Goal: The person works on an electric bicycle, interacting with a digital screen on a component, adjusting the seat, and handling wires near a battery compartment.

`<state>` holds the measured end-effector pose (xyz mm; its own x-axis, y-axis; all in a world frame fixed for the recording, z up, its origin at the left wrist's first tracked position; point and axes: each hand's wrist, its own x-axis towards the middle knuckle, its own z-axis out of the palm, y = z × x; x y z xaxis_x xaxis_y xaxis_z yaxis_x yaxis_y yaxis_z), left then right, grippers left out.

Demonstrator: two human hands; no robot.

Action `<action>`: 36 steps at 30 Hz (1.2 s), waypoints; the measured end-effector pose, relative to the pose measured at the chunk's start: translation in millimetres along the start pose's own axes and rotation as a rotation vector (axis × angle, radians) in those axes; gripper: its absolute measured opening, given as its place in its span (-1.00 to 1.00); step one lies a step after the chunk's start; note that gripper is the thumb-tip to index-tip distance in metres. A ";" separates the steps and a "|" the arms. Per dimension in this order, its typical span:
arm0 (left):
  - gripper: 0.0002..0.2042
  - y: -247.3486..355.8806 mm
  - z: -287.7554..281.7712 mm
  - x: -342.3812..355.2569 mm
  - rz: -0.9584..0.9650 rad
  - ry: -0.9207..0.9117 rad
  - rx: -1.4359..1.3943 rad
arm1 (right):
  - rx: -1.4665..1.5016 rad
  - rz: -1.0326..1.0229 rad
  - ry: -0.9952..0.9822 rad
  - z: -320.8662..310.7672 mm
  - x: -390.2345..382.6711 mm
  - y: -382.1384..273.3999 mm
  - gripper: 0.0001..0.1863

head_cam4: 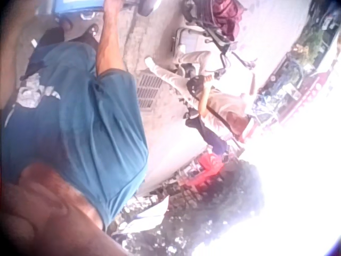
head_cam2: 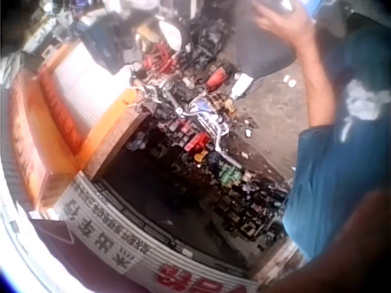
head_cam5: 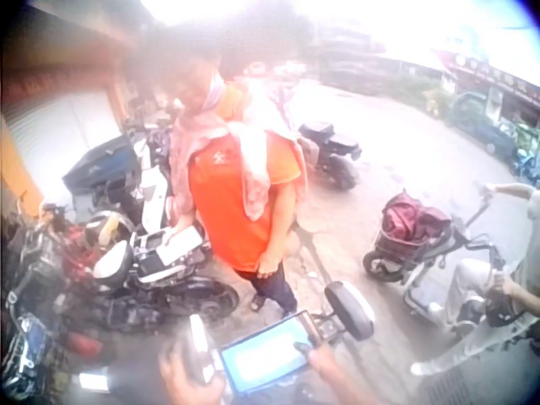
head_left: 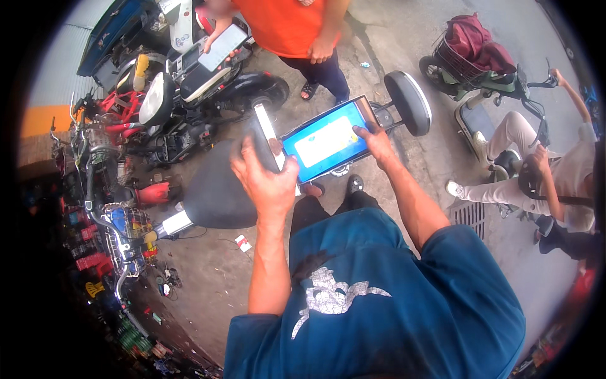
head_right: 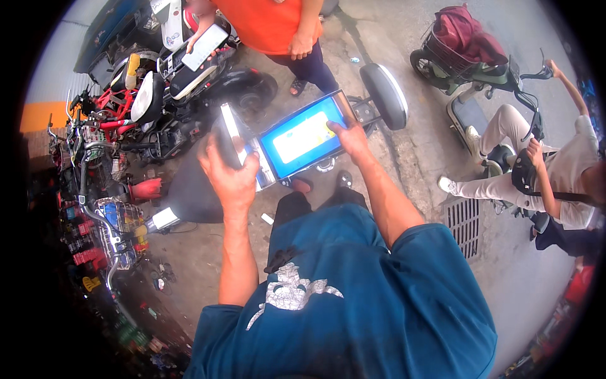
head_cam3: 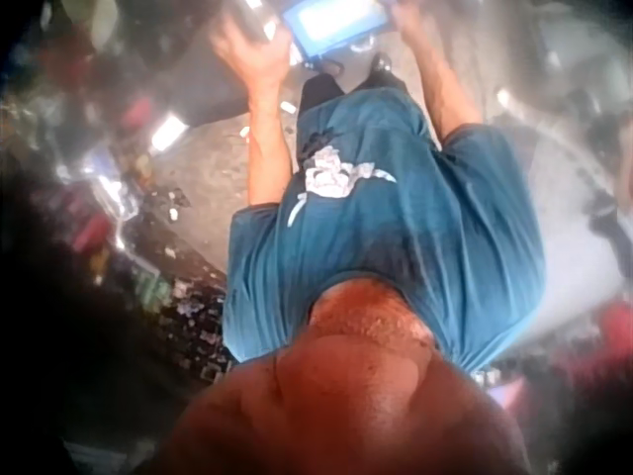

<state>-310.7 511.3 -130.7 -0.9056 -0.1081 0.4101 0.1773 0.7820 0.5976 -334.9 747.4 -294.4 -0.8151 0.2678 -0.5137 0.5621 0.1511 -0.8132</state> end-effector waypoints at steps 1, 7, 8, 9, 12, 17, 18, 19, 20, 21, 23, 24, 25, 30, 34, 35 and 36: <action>-0.32 1.6 0.0 0.1 -0.021 -0.002 0.002 | 0.027 0.003 -0.025 -1.5 -3.1 -1.6 -0.13; -0.32 0.4 1.0 -1.9 -0.014 0.003 0.003 | -0.007 0.036 -0.149 -10.9 -8.0 -18.5 -0.07; -0.32 0.3 2.6 -0.9 -0.015 0.009 0.011 | -0.005 0.031 -0.142 -13.3 -2.8 -21.6 -0.07; -0.32 1.6 1.0 -3.3 -0.024 0.002 0.011 | -0.026 0.011 -0.145 -15.3 -6.5 -17.4 -0.10; -0.29 1.3 3.2 1.6 -0.039 0.013 -0.010 | -0.093 -0.050 -0.156 -21.0 -9.6 -8.2 -0.17; -0.30 -1.8 -0.2 1.4 -0.021 0.006 -0.017 | -0.303 -0.166 0.012 -26.1 -21.1 -2.4 -0.42; -0.32 -0.8 -0.7 -2.1 -0.025 0.009 -0.031 | -0.468 -0.302 0.126 -30.8 -22.7 4.1 -0.52; -0.32 -1.5 -1.4 -3.6 -0.033 0.007 -0.029 | -0.632 -0.441 0.239 -33.6 -24.2 10.1 -0.61; -0.32 -3.1 -1.5 -3.6 -0.035 0.006 -0.008 | -0.715 -0.521 0.287 -33.6 -22.6 14.7 -0.63; -0.32 -2.4 0.2 -2.0 -0.034 0.009 0.012 | -0.719 -0.525 0.282 -36.5 -18.0 16.0 -0.63; -0.31 0.8 1.7 -1.0 -0.045 0.013 0.001 | -0.927 -0.684 0.240 -41.3 -7.9 14.7 -0.56; -0.31 1.2 2.4 -0.7 -0.046 0.006 -0.011 | -0.927 -0.682 0.240 -41.3 -0.3 12.5 -0.56; -0.31 1.0 2.1 -0.8 -0.045 0.005 -0.011 | -0.979 -0.667 0.185 -40.7 9.7 8.5 -0.52; -0.31 -1.6 0.9 -2.9 -0.056 0.013 -0.017 | -1.035 -0.474 0.018 -31.3 28.3 -22.4 -0.44; -0.30 1.0 0.4 -0.4 -0.039 0.024 0.007 | -1.109 -0.533 -0.015 -27.7 46.3 -24.6 -0.44; -0.30 1.2 -0.3 -0.3 -0.038 0.019 0.002 | -1.137 -0.528 -0.033 -27.1 49.2 -25.4 -0.43; -0.30 0.4 -0.7 0.5 -0.036 0.015 -0.002 | -1.141 -0.533 -0.035 -26.2 50.0 -26.9 -0.43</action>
<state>-310.9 511.1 -129.8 -0.9054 -0.1458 0.3988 0.1452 0.7763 0.6134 -387.1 781.7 -291.0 -0.9710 -0.1022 -0.2163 -0.0506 0.9715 -0.2317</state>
